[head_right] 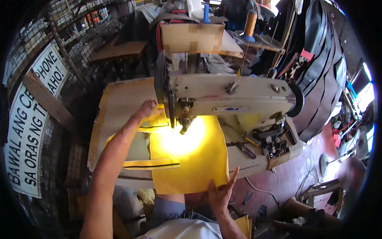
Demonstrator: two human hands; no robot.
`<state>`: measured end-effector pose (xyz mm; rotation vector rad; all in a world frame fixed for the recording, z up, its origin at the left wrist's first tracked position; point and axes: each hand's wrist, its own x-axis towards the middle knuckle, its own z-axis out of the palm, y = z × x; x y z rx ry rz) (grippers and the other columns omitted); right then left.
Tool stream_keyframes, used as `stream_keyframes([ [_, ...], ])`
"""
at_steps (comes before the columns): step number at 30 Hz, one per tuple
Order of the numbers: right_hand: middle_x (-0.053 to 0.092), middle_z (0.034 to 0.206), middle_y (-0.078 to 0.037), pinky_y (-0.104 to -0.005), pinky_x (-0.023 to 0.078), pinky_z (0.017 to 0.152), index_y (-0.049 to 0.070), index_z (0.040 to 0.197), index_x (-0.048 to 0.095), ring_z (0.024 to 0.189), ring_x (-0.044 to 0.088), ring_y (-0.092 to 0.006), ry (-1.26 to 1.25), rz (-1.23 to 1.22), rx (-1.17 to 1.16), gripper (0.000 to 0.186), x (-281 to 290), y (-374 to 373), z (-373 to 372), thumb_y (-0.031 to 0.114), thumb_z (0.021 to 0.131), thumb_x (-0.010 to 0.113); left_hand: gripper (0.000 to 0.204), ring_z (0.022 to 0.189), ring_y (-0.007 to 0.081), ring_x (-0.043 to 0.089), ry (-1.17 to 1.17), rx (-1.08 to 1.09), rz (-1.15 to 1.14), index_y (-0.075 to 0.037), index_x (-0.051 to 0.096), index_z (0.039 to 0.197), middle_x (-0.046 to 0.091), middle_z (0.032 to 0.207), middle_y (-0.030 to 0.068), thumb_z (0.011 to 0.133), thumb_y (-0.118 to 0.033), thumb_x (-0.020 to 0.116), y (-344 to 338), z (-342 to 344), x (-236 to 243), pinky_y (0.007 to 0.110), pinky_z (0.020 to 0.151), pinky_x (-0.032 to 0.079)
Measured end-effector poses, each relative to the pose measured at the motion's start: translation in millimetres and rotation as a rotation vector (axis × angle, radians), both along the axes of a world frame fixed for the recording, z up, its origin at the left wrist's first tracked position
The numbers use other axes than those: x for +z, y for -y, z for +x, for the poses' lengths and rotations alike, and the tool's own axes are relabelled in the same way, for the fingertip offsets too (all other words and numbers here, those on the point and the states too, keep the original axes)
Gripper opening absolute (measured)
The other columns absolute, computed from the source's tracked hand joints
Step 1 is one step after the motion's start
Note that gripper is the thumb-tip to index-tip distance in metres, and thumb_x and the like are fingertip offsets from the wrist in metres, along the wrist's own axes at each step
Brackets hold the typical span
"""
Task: Sewing handles and a pocket onto a yellow tote bag using an industrial sewing machine.
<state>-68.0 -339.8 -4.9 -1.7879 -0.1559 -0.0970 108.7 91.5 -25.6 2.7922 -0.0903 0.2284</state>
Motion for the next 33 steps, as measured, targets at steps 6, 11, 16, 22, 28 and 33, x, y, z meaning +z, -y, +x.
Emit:
stream_keyframes([
  [6, 0.036, 0.159, -0.019, -0.0359, 0.038, 0.112, 0.002, 0.161, 0.011, 0.131, 0.052, -0.0279, -0.016, 0.322, 0.013, 0.088, 41.4, -2.6, 135.1, -0.003, 0.091, 0.065, 0.026, 0.095, 0.0432, 0.065, -0.084, 0.085, -0.090, 0.001, 0.061, 0.097, 0.067, 0.096, 0.0249, 0.088, -0.021, 0.071, 7.1, -79.2, 29.5, 0.047, 0.082, 0.052],
  [11, 0.055, 0.145, -0.019, -0.0349, 0.043, 0.108, 0.005, 0.161, 0.015, 0.128, 0.056, -0.0257, -0.123, 0.380, 0.103, 0.086, 21.1, -7.9, 154.7, 0.000, 0.092, 0.066, 0.025, 0.087, 0.0460, 0.064, -0.220, 0.247, -0.150, 0.003, 0.056, 0.092, 0.064, 0.086, 0.0279, 0.091, -0.018, 0.070, 55.5, -154.8, 59.3, 0.049, 0.072, 0.051],
  [16, 0.063, 0.131, -0.019, -0.0356, 0.049, 0.099, 0.009, 0.146, 0.049, 0.115, 0.064, -0.0341, 0.419, -0.473, 0.175, 0.060, 21.9, -19.8, 165.9, -0.006, 0.089, 0.062, 0.026, 0.084, 0.0472, 0.064, -0.131, 0.309, -0.168, 0.001, 0.055, 0.100, 0.064, 0.084, 0.0265, 0.091, -0.017, 0.071, 78.5, -168.4, 52.3, 0.050, 0.070, 0.052],
  [22, 0.061, 0.126, -0.021, -0.0385, 0.051, 0.096, 0.005, 0.134, 0.061, 0.108, 0.065, -0.0371, 0.546, -0.622, 0.154, 0.048, 8.0, -18.1, 183.4, -0.010, 0.088, 0.059, 0.042, 0.116, 0.0387, 0.056, 0.188, 0.349, 0.095, -0.002, 0.057, 0.118, 0.058, 0.122, 0.0197, 0.083, -0.016, 0.076, 97.7, -160.5, 47.9, 0.048, 0.097, 0.046],
  [28, 0.055, 0.137, -0.021, -0.0474, 0.045, 0.102, 0.009, 0.139, 0.057, 0.122, 0.055, -0.0402, 0.728, -0.967, -0.058, 0.051, 17.8, -27.1, 157.2, -0.001, 0.089, 0.063, 0.061, 0.136, 0.0329, 0.044, 0.028, -0.089, -0.105, -0.003, 0.057, 0.132, 0.053, 0.136, 0.0152, 0.082, -0.032, 0.078, 104.5, -132.2, 38.6, 0.047, 0.117, 0.031],
  [33, 0.065, 0.123, -0.016, -0.0453, 0.053, 0.091, 0.007, 0.122, 0.067, 0.107, 0.063, -0.0360, 0.881, -0.658, 0.538, 0.039, 23.5, -78.0, 122.8, 0.013, 0.085, 0.076, 0.065, 0.136, 0.0340, 0.044, 0.110, -0.103, -0.169, -0.003, 0.057, 0.132, 0.053, 0.137, 0.0151, 0.080, -0.035, 0.080, 110.5, -136.5, 34.7, 0.047, 0.117, 0.032],
])
